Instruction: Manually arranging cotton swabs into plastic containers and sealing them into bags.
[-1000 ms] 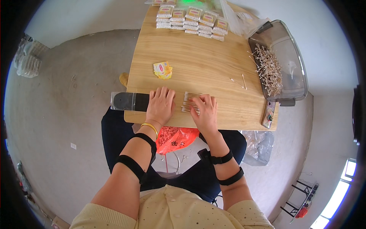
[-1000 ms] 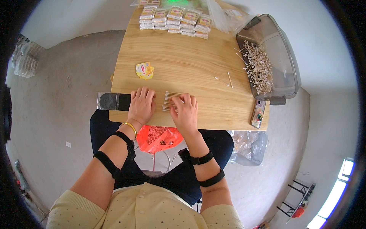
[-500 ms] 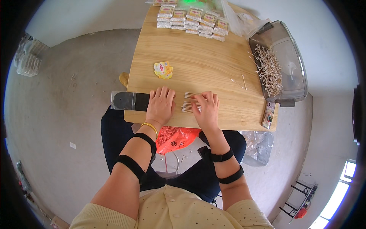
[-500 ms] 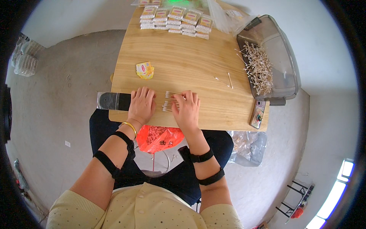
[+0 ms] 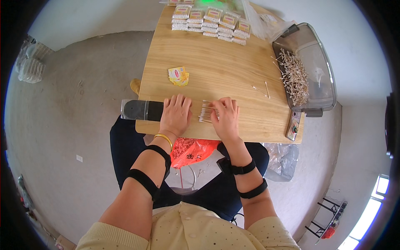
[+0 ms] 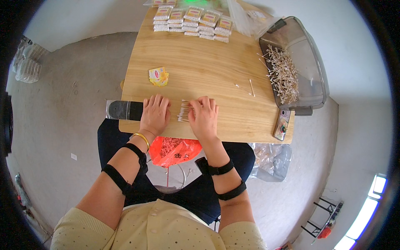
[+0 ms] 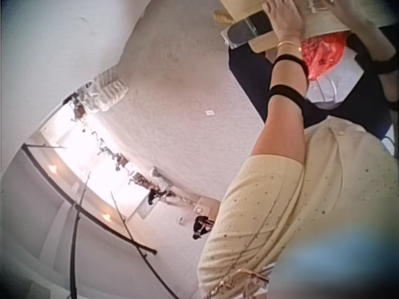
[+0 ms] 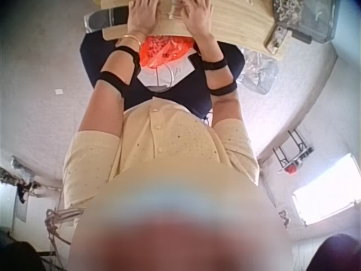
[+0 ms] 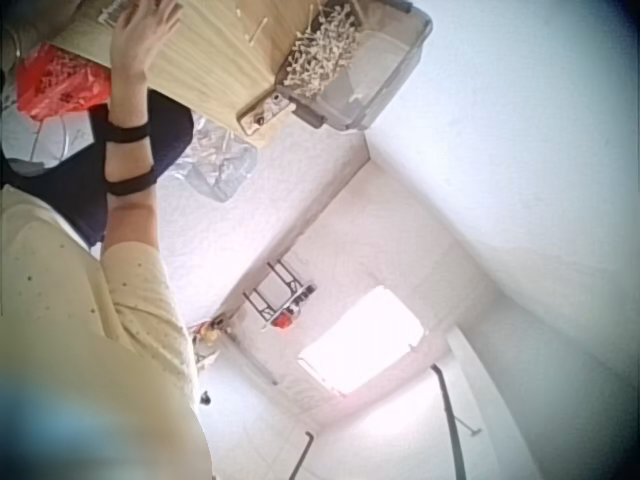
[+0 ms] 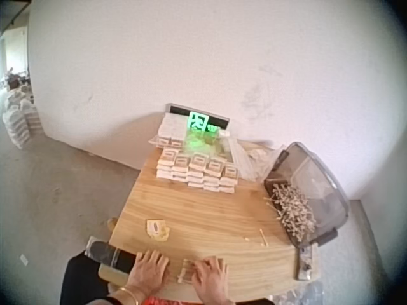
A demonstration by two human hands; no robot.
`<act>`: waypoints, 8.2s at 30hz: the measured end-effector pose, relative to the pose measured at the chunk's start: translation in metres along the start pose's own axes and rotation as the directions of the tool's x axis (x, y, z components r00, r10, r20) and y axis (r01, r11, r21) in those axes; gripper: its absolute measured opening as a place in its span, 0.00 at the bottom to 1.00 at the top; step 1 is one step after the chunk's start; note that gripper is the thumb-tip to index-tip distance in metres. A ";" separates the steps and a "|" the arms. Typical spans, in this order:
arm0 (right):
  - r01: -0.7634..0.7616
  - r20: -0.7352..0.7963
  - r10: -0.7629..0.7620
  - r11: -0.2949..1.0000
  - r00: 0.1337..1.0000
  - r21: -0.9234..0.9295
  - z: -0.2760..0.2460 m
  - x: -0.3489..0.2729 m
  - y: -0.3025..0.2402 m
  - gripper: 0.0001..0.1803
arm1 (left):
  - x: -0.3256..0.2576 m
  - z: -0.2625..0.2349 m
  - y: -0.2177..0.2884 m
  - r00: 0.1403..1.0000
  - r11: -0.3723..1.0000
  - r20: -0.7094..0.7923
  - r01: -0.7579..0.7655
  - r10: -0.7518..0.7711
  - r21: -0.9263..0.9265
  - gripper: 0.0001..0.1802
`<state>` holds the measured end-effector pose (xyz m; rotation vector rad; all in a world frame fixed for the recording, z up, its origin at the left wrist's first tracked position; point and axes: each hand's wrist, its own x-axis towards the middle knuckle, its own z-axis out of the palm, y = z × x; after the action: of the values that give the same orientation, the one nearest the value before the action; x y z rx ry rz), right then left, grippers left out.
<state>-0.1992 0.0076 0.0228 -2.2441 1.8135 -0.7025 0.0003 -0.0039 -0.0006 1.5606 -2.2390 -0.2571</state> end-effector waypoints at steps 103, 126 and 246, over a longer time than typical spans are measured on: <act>-0.054 0.130 0.083 0.976 0.988 -0.211 0.011 -0.051 -0.013 0.48 | 0.091 -0.065 -0.071 0.796 0.463 0.357 0.583 -0.489 -0.668 0.07; -0.070 0.110 0.096 0.973 0.989 -0.219 0.011 -0.054 -0.010 0.47 | 0.027 -0.011 0.026 0.729 0.558 0.602 0.662 -0.326 -0.500 0.15; -0.774 -0.507 0.596 0.565 0.623 -0.287 -0.165 0.111 0.304 0.47 | 0.043 0.025 0.073 0.921 0.945 0.219 -0.302 0.323 -0.125 0.37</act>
<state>-0.5248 -0.1471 0.0680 -1.3383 3.0791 -0.5295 -0.0856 -0.0196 0.0131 1.1525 -2.5800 -0.4629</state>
